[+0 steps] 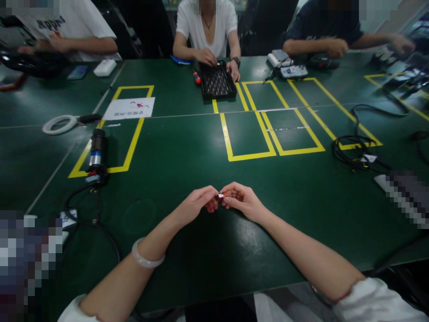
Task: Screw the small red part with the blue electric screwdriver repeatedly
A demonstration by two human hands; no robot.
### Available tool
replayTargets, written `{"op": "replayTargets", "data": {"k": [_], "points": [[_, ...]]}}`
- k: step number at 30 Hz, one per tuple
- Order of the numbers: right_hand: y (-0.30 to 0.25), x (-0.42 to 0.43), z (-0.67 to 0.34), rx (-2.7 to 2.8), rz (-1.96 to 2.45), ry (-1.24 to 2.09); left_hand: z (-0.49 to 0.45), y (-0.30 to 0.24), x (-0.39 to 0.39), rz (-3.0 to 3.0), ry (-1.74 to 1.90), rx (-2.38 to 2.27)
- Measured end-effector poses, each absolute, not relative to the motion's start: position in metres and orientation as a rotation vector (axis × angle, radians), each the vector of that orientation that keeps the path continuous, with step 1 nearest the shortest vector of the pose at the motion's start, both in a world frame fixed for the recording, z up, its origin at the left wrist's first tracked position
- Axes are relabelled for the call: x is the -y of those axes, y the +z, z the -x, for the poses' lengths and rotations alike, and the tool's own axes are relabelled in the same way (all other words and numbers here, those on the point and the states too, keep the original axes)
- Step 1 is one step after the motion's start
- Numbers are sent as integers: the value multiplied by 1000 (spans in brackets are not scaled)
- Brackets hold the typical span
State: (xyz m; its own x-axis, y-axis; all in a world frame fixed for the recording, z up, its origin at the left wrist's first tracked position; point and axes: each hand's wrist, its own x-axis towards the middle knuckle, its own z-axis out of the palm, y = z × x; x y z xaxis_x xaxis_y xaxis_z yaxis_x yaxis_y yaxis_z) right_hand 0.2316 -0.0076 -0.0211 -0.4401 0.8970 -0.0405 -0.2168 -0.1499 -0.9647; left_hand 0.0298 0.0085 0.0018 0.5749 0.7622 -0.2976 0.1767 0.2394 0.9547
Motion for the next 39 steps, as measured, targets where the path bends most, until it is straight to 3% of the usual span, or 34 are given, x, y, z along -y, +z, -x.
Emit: {"op": "replayTargets", "data": {"k": [39], "points": [[-26,6,-235,1655,975,1255,-30,0,-5,-1612,659,-1013]]}}
